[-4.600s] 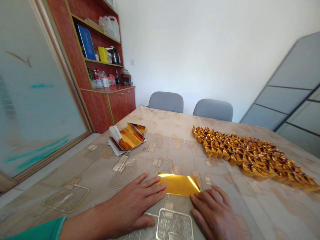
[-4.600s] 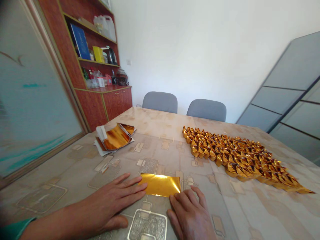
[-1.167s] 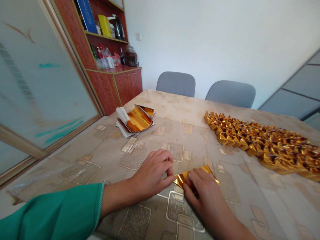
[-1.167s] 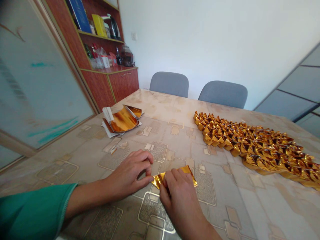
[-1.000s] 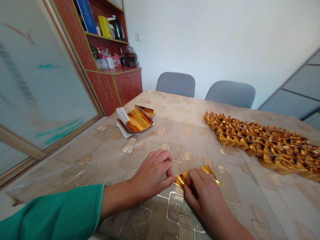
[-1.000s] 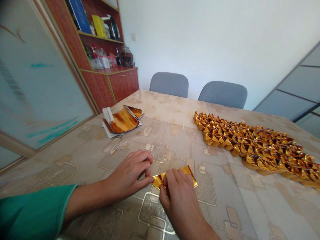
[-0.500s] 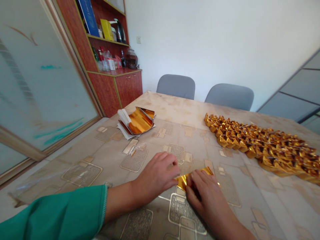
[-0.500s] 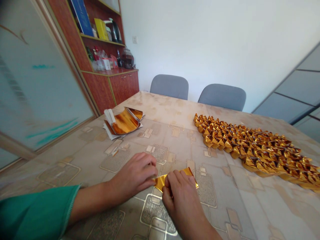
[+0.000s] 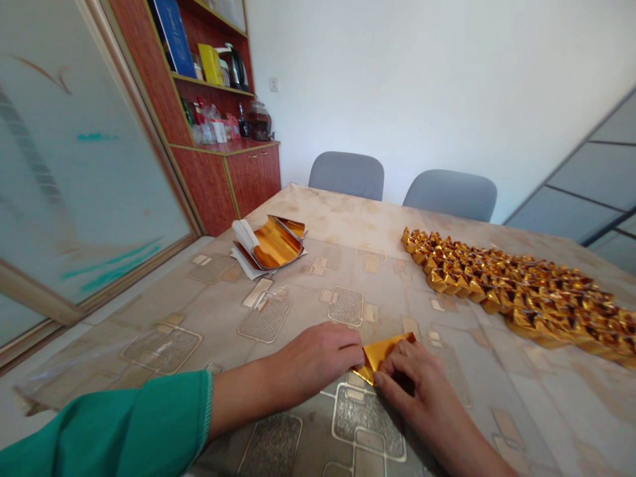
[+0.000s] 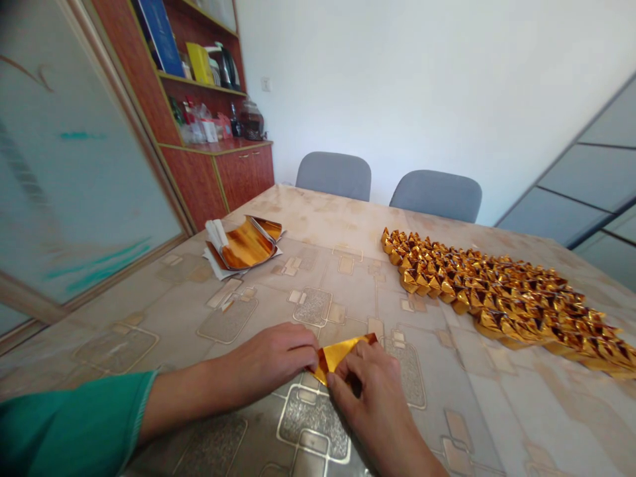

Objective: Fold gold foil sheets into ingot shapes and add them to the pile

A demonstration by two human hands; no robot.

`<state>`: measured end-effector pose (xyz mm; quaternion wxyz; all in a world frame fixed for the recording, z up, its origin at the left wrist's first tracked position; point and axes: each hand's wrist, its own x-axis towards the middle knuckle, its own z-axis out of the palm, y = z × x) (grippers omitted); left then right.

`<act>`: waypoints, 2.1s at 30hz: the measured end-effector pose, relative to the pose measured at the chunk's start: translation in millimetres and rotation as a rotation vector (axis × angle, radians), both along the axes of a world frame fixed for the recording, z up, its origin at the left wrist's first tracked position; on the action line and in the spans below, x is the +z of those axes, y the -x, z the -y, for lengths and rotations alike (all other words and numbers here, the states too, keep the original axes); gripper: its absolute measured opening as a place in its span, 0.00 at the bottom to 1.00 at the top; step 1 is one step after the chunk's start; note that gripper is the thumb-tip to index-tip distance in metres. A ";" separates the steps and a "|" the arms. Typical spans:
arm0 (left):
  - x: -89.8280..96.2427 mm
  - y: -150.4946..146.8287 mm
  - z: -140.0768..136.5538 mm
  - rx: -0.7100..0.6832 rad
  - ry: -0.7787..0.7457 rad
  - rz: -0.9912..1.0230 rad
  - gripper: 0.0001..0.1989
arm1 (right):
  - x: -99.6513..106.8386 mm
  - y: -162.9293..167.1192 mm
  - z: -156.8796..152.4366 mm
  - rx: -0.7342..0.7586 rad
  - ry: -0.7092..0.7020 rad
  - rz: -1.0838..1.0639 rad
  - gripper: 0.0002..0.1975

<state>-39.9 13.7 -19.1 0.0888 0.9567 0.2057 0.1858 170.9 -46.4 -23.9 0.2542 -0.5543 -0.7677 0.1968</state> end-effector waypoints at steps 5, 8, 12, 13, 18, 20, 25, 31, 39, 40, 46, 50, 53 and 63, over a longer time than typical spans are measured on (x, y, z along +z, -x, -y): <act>2.5 0.2 0.6 -0.036 0.009 0.009 0.06 | -6.8 5.2 3.2 -0.051 -0.099 0.054 0.12; 1.8 0.8 1.3 -0.033 0.008 -0.010 0.07 | -9.7 8.2 5.9 -0.086 -0.170 0.096 0.11; -1.8 1.5 4.3 -0.017 -0.037 0.006 0.09 | -10.6 10.4 8.9 -0.092 -0.231 0.147 0.09; -2.7 1.7 5.0 -0.017 -0.048 0.019 0.10 | -10.4 10.5 9.2 -0.094 -0.238 0.154 0.09; -6.3 5.2 2.3 0.006 -0.063 0.021 0.08 | -9.6 8.7 8.6 -0.085 -0.197 0.184 0.07; -7.1 8.4 -1.1 0.047 -0.010 0.042 0.06 | -9.3 8.0 8.2 -0.078 -0.183 0.194 0.07; -4.0 14.8 -3.7 0.118 0.063 0.106 0.04 | -8.9 7.7 8.0 -0.060 -0.207 0.211 0.07; 8.1 6.2 3.6 -0.070 -0.273 0.010 0.10 | -10.1 9.9 6.8 -0.075 -0.274 0.205 0.06; 0.9 -2.8 2.5 -0.018 -0.427 0.027 0.13 | 1.0 12.0 8.2 -0.051 -0.246 0.160 0.05; 0.1 -3.4 2.5 0.012 -0.419 0.062 0.13 | 4.1 12.2 8.2 -0.032 -0.280 0.168 0.05; 7.3 -4.5 6.3 0.082 -0.287 0.204 0.11 | 19.9 13.1 6.4 0.043 -0.446 0.169 0.10; 12.5 1.7 0.1 0.020 -0.208 0.245 0.12 | 23.9 8.9 4.7 0.035 -0.455 0.069 0.11; 13.7 7.9 -7.3 0.000 -0.177 0.278 0.12 | 25.3 4.3 3.6 0.031 -0.461 0.029 0.11; 13.7 12.9 -8.6 0.032 -0.009 0.417 0.10 | 31.1 -2.6 1.1 0.109 -0.442 -0.105 0.06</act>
